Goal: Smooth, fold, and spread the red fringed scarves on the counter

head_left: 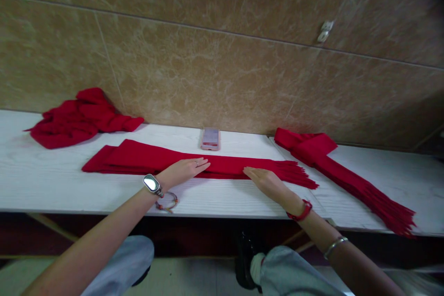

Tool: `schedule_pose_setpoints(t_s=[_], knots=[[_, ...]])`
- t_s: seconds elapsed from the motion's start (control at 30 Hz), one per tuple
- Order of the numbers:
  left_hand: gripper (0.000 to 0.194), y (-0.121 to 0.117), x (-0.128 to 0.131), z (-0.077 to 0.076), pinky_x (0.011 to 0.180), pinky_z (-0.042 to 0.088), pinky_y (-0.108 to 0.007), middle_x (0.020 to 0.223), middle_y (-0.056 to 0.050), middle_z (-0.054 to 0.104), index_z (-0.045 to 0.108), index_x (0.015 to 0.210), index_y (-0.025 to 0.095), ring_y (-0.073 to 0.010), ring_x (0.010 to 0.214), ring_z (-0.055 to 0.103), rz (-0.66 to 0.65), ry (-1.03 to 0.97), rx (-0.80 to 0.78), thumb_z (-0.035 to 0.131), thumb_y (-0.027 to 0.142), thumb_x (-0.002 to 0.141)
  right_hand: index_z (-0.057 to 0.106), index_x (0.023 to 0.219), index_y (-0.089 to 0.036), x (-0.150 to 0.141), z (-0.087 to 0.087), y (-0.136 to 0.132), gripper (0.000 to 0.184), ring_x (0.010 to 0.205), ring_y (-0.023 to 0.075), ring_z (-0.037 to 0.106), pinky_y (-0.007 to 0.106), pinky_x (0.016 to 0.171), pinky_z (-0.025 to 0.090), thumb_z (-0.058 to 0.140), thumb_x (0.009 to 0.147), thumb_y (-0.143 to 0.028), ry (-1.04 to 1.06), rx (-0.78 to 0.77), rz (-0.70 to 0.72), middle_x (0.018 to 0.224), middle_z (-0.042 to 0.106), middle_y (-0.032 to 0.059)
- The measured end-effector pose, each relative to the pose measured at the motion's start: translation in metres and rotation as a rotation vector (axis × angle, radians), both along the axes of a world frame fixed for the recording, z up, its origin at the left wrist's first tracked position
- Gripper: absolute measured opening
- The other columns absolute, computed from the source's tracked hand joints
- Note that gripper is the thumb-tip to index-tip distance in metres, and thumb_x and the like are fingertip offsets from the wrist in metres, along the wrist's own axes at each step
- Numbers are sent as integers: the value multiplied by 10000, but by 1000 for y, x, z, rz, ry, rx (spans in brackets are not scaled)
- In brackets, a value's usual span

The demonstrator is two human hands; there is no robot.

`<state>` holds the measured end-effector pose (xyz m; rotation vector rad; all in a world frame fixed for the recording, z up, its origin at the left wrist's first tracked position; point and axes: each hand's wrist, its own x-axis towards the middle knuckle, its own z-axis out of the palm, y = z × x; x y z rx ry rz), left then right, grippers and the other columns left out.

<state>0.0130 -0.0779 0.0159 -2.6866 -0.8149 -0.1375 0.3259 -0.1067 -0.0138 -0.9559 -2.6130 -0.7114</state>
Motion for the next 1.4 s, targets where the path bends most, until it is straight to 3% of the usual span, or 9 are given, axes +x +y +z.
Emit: schedule_pose_setpoints(t_s=[0.17,0.5,0.7,0.93,1.0,1.1,1.23,1.4], knots=[[532,0,1,-2,1044,296,-291,1371,-75,392,416,1275,152,-130,1263,344,-15,17,-54,307,-64,802,553,1115,-81,0,4,-2,376,1012,197,591,325,871,495,415,782,25,-4,0,31,1103,623,152],[580,-2,-5,-4,1048,273,-295,1389,-60,364,383,1298,159,-120,1286,296,-13,-40,-225,279,-68,775,569,1117,-76,3,-2,0,374,1015,205,591,331,872,499,431,780,11,0,-51,49,1099,624,156],[575,-4,-5,4,1012,301,-302,1381,-101,368,399,1282,132,-153,1276,322,126,40,-224,301,-62,750,585,1107,-95,2,-2,1,358,1041,205,575,337,883,489,421,799,-16,-35,-33,26,1117,618,140],[586,-4,-29,10,960,315,-509,1359,-152,387,465,1233,133,-276,1269,324,326,88,-272,302,-66,707,643,1028,-127,-3,5,-1,299,1003,212,594,363,880,496,440,810,-105,134,-152,-8,1048,655,115],[539,-5,-24,17,964,327,-482,1352,-137,405,502,1190,146,-259,1264,336,290,85,-292,322,-46,719,656,1001,-141,-11,10,2,277,1015,218,586,381,899,484,438,830,-156,201,-193,-33,1042,658,109],[419,-7,1,22,963,343,-454,1348,-144,408,514,1158,139,-241,1254,356,266,-26,-186,332,16,800,615,1079,-135,-35,16,13,317,1112,227,520,414,953,434,389,873,-219,281,-211,-89,1143,605,124],[394,-4,35,5,975,323,-470,1387,-161,342,400,1274,109,-262,1285,295,325,-138,-164,312,221,906,462,1251,-95,-74,12,29,430,1238,266,376,475,976,376,380,890,-315,264,-246,-193,1309,457,163],[487,1,35,-17,1005,243,-518,1430,-145,252,282,1362,134,-291,1313,214,358,-89,-329,263,346,925,372,1312,-75,-88,-6,34,466,1279,266,304,487,993,325,314,917,-316,127,-347,-231,1368,372,175]])
